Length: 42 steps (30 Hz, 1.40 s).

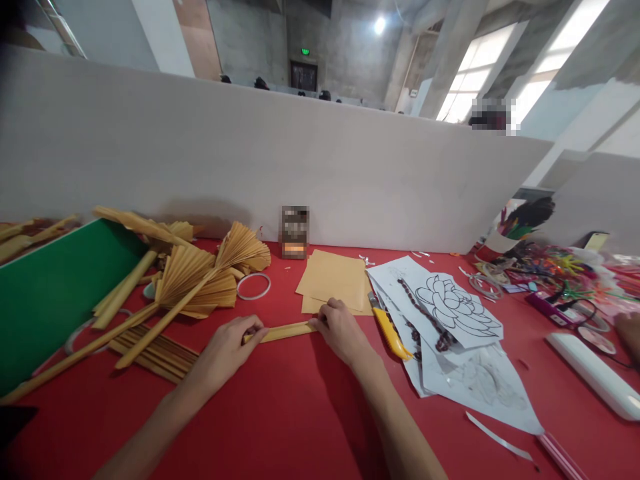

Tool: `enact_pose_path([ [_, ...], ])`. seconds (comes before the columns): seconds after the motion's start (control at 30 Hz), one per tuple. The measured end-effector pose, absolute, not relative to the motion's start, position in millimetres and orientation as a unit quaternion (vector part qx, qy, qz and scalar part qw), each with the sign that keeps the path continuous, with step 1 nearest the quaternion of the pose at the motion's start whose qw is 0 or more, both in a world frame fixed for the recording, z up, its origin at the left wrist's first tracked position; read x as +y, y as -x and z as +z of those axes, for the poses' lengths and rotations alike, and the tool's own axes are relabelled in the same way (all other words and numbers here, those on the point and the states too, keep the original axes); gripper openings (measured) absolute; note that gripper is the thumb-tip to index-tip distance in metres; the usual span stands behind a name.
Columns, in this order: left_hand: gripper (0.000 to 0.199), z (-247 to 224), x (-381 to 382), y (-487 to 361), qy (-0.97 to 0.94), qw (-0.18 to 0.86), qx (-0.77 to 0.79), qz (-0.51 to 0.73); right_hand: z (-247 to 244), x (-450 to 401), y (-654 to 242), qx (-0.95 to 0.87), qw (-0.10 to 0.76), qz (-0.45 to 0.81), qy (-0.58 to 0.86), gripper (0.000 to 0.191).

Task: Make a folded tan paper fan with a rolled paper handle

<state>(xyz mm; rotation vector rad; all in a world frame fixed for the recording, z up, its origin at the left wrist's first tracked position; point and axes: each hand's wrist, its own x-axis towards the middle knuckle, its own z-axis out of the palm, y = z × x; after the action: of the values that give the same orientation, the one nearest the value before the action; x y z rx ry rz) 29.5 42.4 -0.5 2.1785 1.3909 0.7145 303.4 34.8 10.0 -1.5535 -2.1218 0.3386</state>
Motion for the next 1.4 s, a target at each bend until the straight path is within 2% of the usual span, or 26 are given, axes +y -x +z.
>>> enact_pose_path([
  [0.3,0.022,10.9,42.1,-30.5,-0.77,0.247,0.531,0.253,12.9,41.0,-308.2,-0.79,0.216,0.103,0.565,0.029],
  [0.53,0.022,13.8,42.4,-26.5,-0.766,0.275,0.526,0.246,1.5,37.1,-315.9,-0.772,0.259,0.13,0.565,0.017],
  [0.77,0.022,13.3,42.1,-23.9,-0.776,0.272,0.523,0.224,5.6,37.2,-319.7,-0.746,0.273,0.181,0.579,0.015],
  [0.9,0.025,10.2,39.9,-23.0,-0.799,0.224,0.513,0.218,6.3,35.9,-319.1,-0.737,0.274,0.183,0.591,0.015],
  [1.03,0.02,0.0,32.4,-28.5,-0.834,0.102,0.492,0.229,5.1,33.1,-316.8,-0.74,0.279,0.158,0.591,0.018],
  [1.07,0.028,-3.2,29.6,-31.3,-0.843,0.067,0.482,0.228,4.7,32.8,-316.5,-0.74,0.28,0.155,0.591,0.018],
  [1.13,0.058,-9.5,23.9,-37.9,-0.866,0.021,0.448,0.22,4.0,32.8,-316.4,-0.741,0.279,0.153,0.591,0.018],
  [1.2,0.078,-15.0,19.9,-43.9,-0.893,0.034,0.401,0.203,3.5,33.3,-316.7,-0.743,0.278,0.151,0.59,0.019],
  [1.3,0.088,-20.4,18.9,-47.4,-0.904,0.113,0.376,0.17,3.9,33.9,-316.5,-0.743,0.275,0.158,0.589,0.02],
  [1.4,0.086,-21.4,21.4,-44.3,-0.895,0.173,0.387,0.14,5.1,32.8,-315.2,-0.739,0.277,0.17,0.591,0.02],
])
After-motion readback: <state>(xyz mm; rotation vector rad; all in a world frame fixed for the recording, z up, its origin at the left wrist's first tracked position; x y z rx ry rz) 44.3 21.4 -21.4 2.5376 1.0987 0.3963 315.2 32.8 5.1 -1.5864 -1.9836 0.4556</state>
